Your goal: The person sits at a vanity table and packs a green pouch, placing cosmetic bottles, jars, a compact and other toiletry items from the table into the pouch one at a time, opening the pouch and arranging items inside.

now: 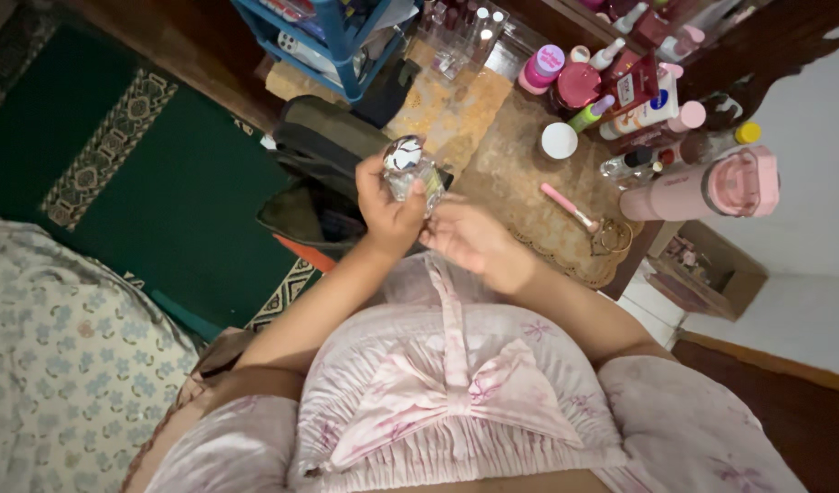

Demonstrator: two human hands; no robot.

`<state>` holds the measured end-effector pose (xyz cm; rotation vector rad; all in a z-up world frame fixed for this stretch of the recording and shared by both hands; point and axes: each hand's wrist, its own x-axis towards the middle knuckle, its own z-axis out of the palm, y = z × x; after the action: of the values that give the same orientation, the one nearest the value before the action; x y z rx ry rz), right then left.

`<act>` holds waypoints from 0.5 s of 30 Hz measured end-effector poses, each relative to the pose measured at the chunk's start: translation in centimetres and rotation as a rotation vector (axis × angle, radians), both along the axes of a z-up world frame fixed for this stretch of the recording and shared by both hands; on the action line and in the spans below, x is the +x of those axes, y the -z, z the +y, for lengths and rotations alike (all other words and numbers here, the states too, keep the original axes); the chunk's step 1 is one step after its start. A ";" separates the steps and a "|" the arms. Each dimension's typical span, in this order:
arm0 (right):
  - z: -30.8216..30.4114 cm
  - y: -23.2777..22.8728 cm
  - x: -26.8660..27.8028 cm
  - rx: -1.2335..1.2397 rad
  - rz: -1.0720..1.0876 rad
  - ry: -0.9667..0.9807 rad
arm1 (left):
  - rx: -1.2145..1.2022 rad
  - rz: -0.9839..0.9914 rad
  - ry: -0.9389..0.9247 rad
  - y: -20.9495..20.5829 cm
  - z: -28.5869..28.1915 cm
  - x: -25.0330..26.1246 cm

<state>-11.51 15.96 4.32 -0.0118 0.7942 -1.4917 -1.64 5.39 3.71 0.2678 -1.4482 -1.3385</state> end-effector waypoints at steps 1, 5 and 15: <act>0.3 0.1 -0.7 -0.031 -0.065 -0.002 | -0.072 -0.056 -0.051 0.1 -0.6 -0.1; 2.6 0.2 -4.5 -0.028 -0.179 0.147 | -0.076 -0.313 -0.147 1.0 -2.8 -0.7; 4.1 0.4 -11.1 0.088 1.036 0.002 | 0.780 -0.667 0.544 6.7 -1.7 -6.8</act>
<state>-22.61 20.01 3.96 -0.7667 1.6718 -1.4060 -8.46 3.65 -3.01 0.9463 -1.5077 -2.4006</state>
